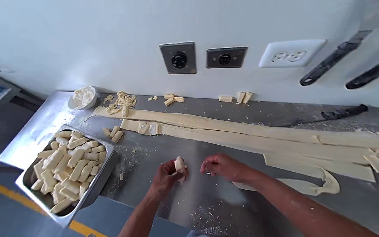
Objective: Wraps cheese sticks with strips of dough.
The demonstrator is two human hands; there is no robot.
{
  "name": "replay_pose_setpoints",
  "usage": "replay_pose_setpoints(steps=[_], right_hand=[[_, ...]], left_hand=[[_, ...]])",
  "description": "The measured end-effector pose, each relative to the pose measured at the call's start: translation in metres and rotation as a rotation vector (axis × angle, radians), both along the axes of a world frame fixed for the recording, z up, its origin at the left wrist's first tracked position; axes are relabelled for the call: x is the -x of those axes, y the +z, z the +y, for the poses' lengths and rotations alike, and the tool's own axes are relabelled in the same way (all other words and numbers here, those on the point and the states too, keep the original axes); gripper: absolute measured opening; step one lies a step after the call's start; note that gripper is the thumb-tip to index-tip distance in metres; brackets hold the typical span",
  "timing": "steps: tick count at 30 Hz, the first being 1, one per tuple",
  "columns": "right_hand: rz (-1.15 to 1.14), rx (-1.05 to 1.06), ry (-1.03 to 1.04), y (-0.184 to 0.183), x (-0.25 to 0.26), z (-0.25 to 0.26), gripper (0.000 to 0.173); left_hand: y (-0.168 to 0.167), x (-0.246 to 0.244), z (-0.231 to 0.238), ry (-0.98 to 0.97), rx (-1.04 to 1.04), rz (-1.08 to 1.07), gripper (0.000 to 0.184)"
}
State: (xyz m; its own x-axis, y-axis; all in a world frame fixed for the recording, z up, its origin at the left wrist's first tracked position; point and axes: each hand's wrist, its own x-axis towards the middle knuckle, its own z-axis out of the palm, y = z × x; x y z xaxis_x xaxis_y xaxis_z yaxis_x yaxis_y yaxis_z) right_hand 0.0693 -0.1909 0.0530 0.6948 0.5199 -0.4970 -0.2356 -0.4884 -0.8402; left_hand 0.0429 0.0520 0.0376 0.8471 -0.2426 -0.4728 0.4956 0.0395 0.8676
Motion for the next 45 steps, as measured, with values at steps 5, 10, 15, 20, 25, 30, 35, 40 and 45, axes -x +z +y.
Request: replay_pose_setpoints(steps=[5,10,15,20,25,30,35,40,45], right_hand=[[-0.251,0.345,0.11,-0.013,-0.025,0.018,0.075],[-0.597,0.009,0.326,0.007,0.015,0.064,0.109],[-0.921,-0.133,0.135,-0.021,0.041,0.084,0.099],[-1.169,-0.142,0.106,-0.056,0.063,0.1,0.096],[-1.01,-0.112,0.127,-0.042,0.043,0.074,0.1],[-0.876,0.235,0.051,-0.053,0.017,-0.019,0.018],[-0.909,0.249,0.244,-0.08,0.031,-0.014,0.019],[-1.005,0.254,0.336,-0.089,0.029,0.009,0.017],[-0.479,0.31,0.219,-0.04,0.001,0.013,0.022]], left_hand=[[-0.003,0.006,0.011,0.089,0.292,0.113,0.042],[-0.004,0.025,0.002,0.117,0.412,0.143,0.025],[0.003,0.032,-0.008,0.179,0.492,0.128,0.061],[-0.011,0.05,-0.026,0.448,0.318,0.224,0.061],[0.01,0.047,0.056,0.576,-0.065,-0.218,0.043],[0.047,0.013,0.212,0.935,-0.871,-0.233,0.077],[0.039,0.011,0.259,0.785,-1.196,-0.098,0.068],[0.029,0.019,0.273,0.765,-1.143,-0.165,0.065],[0.009,0.022,0.287,0.699,-1.234,-0.235,0.056]])
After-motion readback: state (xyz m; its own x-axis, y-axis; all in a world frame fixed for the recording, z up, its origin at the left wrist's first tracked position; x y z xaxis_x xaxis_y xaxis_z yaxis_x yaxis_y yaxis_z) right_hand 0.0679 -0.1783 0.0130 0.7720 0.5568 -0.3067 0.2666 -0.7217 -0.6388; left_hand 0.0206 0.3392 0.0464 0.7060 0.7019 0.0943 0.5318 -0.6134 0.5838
